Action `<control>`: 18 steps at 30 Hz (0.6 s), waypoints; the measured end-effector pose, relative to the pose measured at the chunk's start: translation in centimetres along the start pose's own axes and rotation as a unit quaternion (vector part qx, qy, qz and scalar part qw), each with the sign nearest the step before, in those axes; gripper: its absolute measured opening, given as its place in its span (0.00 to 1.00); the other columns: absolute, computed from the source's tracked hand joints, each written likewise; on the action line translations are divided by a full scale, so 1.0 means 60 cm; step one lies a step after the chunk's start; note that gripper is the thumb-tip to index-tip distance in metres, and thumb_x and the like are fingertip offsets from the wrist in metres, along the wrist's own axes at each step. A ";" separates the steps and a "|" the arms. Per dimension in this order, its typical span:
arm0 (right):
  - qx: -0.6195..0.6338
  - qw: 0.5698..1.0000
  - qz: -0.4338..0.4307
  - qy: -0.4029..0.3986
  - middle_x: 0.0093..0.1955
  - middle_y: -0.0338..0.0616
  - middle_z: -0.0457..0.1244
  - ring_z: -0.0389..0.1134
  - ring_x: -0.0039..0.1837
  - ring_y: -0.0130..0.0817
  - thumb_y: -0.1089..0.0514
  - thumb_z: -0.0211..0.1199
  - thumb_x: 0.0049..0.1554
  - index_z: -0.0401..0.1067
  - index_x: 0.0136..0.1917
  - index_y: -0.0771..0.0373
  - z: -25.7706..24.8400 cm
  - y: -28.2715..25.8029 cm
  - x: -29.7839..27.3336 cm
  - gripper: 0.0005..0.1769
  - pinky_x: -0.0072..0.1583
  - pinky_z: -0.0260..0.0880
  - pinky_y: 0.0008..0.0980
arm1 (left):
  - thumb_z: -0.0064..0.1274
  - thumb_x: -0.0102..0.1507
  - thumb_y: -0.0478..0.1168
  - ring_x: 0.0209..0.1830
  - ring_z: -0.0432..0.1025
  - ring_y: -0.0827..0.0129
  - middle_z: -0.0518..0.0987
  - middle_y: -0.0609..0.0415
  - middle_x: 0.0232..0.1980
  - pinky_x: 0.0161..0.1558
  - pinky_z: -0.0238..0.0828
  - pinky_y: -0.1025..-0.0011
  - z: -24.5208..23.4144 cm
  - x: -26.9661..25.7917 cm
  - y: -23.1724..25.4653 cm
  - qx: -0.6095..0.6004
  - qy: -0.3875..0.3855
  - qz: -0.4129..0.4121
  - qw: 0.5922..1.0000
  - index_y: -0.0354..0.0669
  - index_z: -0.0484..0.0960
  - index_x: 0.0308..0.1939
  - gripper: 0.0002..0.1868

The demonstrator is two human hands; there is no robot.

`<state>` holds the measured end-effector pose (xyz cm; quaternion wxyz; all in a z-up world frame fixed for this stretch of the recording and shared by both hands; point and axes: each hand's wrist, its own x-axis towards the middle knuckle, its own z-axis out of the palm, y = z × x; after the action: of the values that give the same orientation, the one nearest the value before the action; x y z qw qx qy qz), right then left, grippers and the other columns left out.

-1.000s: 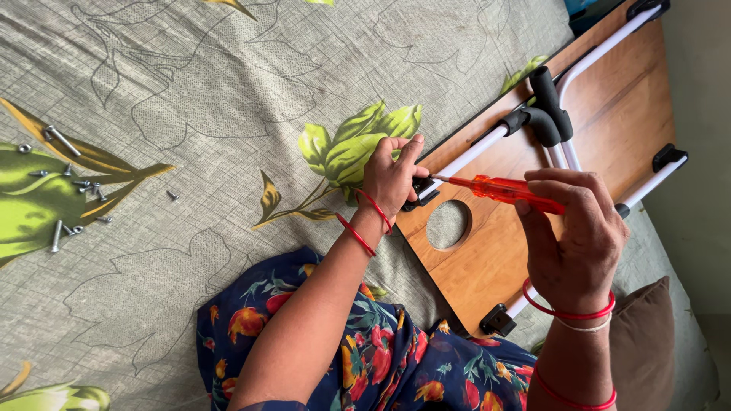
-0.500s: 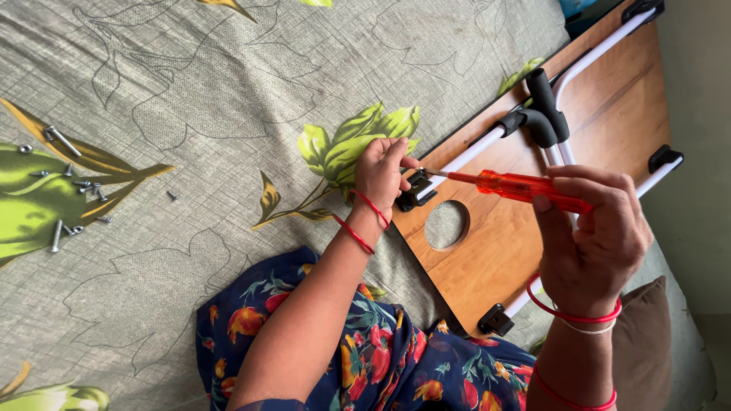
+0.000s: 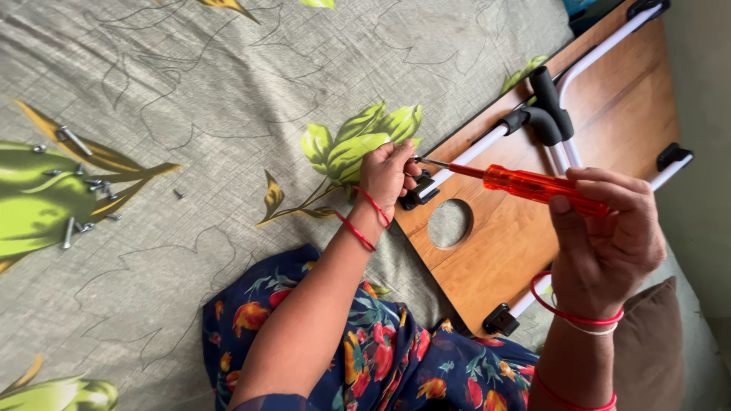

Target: The person assembles a small wooden table by attaching metal legs to the tabletop using a screwdriver. They insert screws into the leg brackets and tighten them to secure the legs to the table.

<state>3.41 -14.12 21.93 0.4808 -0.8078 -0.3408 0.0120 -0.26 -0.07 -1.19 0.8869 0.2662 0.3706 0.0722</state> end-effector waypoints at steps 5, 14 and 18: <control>0.044 0.998 0.006 0.035 0.61 0.49 0.65 0.68 0.61 0.29 0.76 0.66 0.68 0.68 0.58 0.70 -0.001 0.026 -0.018 0.11 0.66 0.72 0.28 | 0.49 0.69 0.52 0.13 0.65 0.79 0.74 0.57 0.20 0.15 0.58 0.79 -0.005 0.005 -0.015 0.018 -0.012 0.012 1.000 0.41 0.75 0.27 0.21; 0.278 0.952 0.116 0.055 0.57 0.54 0.68 0.72 0.52 0.35 0.73 0.63 0.68 0.70 0.60 0.72 0.026 0.087 -0.068 0.08 0.57 0.77 0.35 | 0.50 0.69 0.53 0.12 0.65 0.76 0.72 0.58 0.19 0.16 0.64 0.75 -0.127 0.000 0.061 0.081 0.034 0.108 0.990 0.40 0.74 0.27 0.22; 0.377 0.907 0.177 0.060 0.57 0.56 0.68 0.72 0.52 0.38 0.72 0.63 0.67 0.71 0.58 0.70 0.056 0.125 -0.100 0.06 0.56 0.77 0.38 | 0.50 0.71 0.53 0.13 0.67 0.77 0.71 0.59 0.20 0.14 0.59 0.77 -0.246 -0.062 0.140 0.069 0.165 0.134 0.975 0.44 0.73 0.28 0.22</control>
<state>1.69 -17.18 12.41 0.7589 -0.6126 -0.1328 0.1764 -12.62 12.01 -3.10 0.7751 0.3582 0.4773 0.2075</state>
